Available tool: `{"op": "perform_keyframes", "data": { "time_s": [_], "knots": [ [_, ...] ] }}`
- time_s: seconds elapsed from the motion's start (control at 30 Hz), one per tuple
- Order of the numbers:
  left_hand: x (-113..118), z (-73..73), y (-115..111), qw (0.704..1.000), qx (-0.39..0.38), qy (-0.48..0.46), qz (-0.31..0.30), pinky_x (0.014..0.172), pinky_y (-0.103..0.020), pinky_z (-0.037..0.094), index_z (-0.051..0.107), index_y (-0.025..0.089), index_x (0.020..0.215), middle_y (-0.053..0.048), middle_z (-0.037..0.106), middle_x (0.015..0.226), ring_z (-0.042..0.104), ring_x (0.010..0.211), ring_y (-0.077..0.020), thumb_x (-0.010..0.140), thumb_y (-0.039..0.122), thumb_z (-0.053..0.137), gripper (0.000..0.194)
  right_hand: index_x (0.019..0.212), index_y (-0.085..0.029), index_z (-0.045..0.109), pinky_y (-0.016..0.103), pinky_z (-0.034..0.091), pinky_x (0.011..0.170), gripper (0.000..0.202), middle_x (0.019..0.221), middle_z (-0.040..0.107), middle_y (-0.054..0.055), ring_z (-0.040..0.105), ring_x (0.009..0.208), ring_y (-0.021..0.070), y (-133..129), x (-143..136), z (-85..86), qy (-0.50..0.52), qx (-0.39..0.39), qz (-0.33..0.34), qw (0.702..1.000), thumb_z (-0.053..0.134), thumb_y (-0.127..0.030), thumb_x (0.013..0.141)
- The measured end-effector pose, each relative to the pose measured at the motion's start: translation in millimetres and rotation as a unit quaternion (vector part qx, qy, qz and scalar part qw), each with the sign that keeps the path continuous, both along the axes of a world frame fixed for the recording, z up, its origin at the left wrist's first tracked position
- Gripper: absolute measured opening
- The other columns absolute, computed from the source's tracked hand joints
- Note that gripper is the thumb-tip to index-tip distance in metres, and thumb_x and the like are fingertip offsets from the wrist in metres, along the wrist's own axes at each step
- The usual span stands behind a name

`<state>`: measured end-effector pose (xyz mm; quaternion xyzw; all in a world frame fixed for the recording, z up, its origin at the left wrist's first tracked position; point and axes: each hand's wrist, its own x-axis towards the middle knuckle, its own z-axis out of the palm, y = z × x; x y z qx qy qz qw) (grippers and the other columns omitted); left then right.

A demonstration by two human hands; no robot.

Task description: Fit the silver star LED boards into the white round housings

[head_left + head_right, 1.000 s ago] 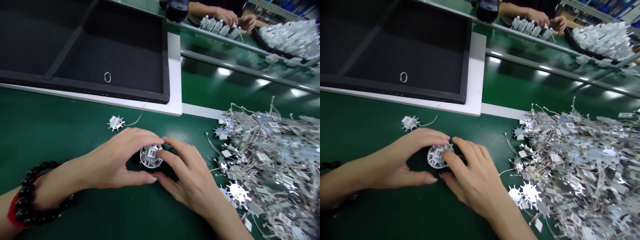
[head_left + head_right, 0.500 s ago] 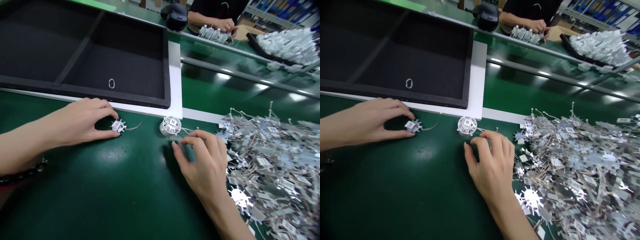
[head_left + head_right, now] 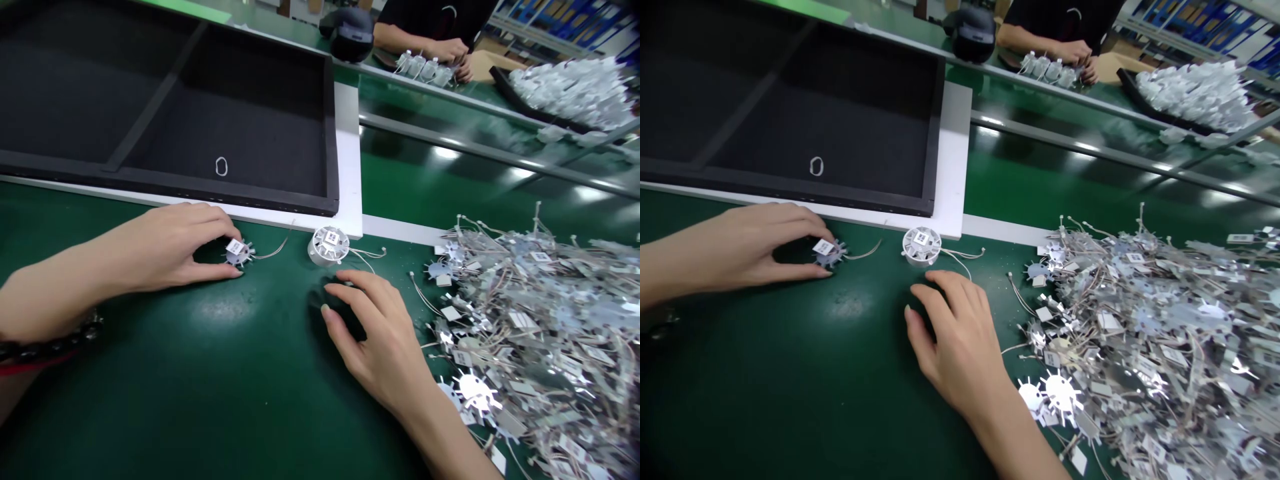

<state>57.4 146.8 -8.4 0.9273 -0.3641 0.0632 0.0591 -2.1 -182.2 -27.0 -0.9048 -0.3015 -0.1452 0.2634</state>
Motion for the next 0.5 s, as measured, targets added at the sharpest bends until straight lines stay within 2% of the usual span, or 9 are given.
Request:
{"op": "perform_keyframes", "data": {
  "time_s": [0.1, 0.2, 0.33, 0.43, 0.5],
  "knots": [
    [-5.8, 1.3, -11.7, 0.999, -0.035, -0.008, -0.02, 0.081, -0.03, 0.049, 0.067, 0.015, 0.109, -0.005, 0.074, 0.103, 0.07, 0.091, -0.0203, 0.109, 0.063, 0.04, 0.055, 0.111, -0.013, 0.07, 0.039, 0.055, 0.094, 0.013, 0.117, 0.074, 0.014, 0.069, 0.111, 0.0253, 1.3, -1.9, 4.3, -0.026, 0.028, 0.024, 0.999, 0.061, -0.014, 0.102],
    [-18.6, 2.8, -30.8, 0.992, -0.104, 0.002, -0.07, 0.086, -0.026, 0.047, 0.064, 0.02, 0.112, 0.001, 0.073, 0.1, 0.068, 0.092, -0.0151, 0.11, 0.051, 0.048, 0.035, 0.111, -0.014, 0.069, 0.039, 0.054, 0.1, 0.013, 0.12, 0.073, 0.015, 0.067, 0.118, 0.0256, 2.2, -4.4, 8.2, -0.057, 0.059, 0.044, 0.996, 0.063, -0.012, 0.1],
    [-32.4, -1.9, -46.9, 0.982, -0.129, 0.027, -0.138, 0.096, -0.028, 0.044, 0.065, 0.022, 0.113, 0.002, 0.073, 0.104, 0.064, 0.098, -0.0166, 0.11, 0.037, 0.049, 0.022, 0.107, -0.018, 0.069, 0.039, 0.054, 0.1, 0.01, 0.115, 0.074, 0.01, 0.069, 0.116, 0.0243, 2.3, -5.7, 14.8, -0.083, 0.087, 0.061, 0.991, 0.064, -0.014, 0.1],
    [-32.6, -12.6, -43.3, 0.981, -0.129, 0.027, -0.144, 0.098, -0.026, 0.045, 0.069, 0.024, 0.114, 0.002, 0.073, 0.111, 0.065, 0.103, -0.0149, 0.11, 0.041, 0.048, 0.027, 0.099, -0.019, 0.069, 0.039, 0.055, 0.096, 0.007, 0.109, 0.077, 0.008, 0.072, 0.11, 0.0236, -5.6, 0.7, 19.3, -0.102, 0.066, 0.031, 0.992, 0.064, -0.015, 0.1],
    [-29.6, -20.3, -38.1, 0.983, -0.147, 0.039, -0.106, 0.1, -0.024, 0.047, 0.073, 0.029, 0.112, 0.005, 0.073, 0.118, 0.067, 0.109, -0.0128, 0.107, 0.048, 0.051, 0.029, 0.096, -0.018, 0.071, 0.041, 0.054, 0.097, 0.008, 0.107, 0.077, 0.01, 0.072, 0.109, 0.0251, -17.6, 7.6, 21.2, -0.127, 0.035, -0.029, 0.991, 0.064, -0.015, 0.1]
  ]
}}
